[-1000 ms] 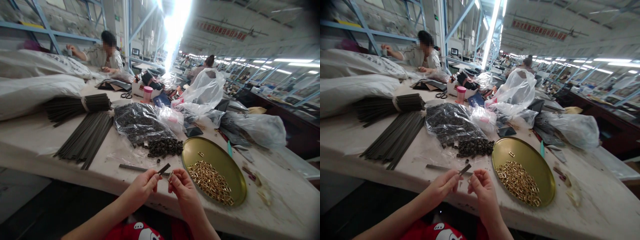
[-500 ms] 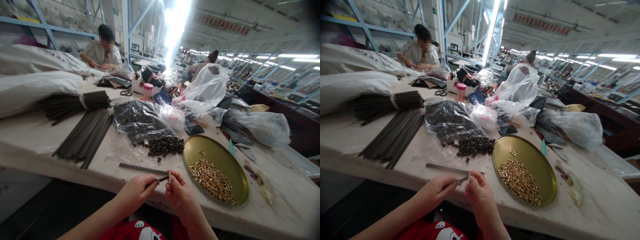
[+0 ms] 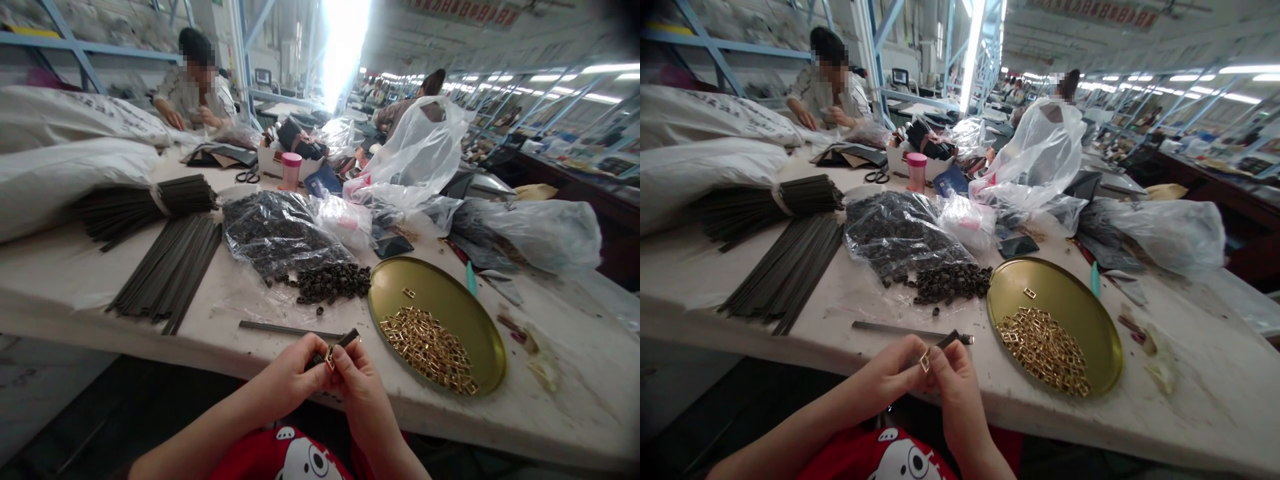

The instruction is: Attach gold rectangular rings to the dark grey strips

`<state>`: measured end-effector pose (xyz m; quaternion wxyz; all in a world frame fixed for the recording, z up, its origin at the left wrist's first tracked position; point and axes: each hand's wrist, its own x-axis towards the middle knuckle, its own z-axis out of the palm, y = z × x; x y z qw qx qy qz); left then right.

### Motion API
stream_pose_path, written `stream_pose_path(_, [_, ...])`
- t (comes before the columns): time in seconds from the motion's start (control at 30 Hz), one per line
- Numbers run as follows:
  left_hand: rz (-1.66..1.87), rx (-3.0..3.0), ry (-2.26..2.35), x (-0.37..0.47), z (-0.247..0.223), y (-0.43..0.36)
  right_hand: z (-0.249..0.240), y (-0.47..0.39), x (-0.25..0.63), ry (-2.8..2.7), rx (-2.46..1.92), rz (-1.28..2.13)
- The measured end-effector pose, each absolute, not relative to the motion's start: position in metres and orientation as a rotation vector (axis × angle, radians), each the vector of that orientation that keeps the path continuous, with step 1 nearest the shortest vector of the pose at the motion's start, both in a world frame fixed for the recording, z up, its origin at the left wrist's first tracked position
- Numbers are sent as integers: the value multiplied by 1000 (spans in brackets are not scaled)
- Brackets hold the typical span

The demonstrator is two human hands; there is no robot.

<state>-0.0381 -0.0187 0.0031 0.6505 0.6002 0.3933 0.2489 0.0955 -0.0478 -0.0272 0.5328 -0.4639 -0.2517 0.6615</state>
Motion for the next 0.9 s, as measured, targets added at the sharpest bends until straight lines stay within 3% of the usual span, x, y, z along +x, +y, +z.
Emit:
stream_pose_path(0.53, [499,1159,1025,-34,1,-17,-27,-49,103,-1064,-1347,1240])
stream_pose_path(0.73, [520,1095,1045,-33,4,-17,-23,-57,113,-1605,-1186,637])
stream_pose_path(0.9, [474,1165,1086,-35,3,-19,-6,-50,124,-1621,-1161,977])
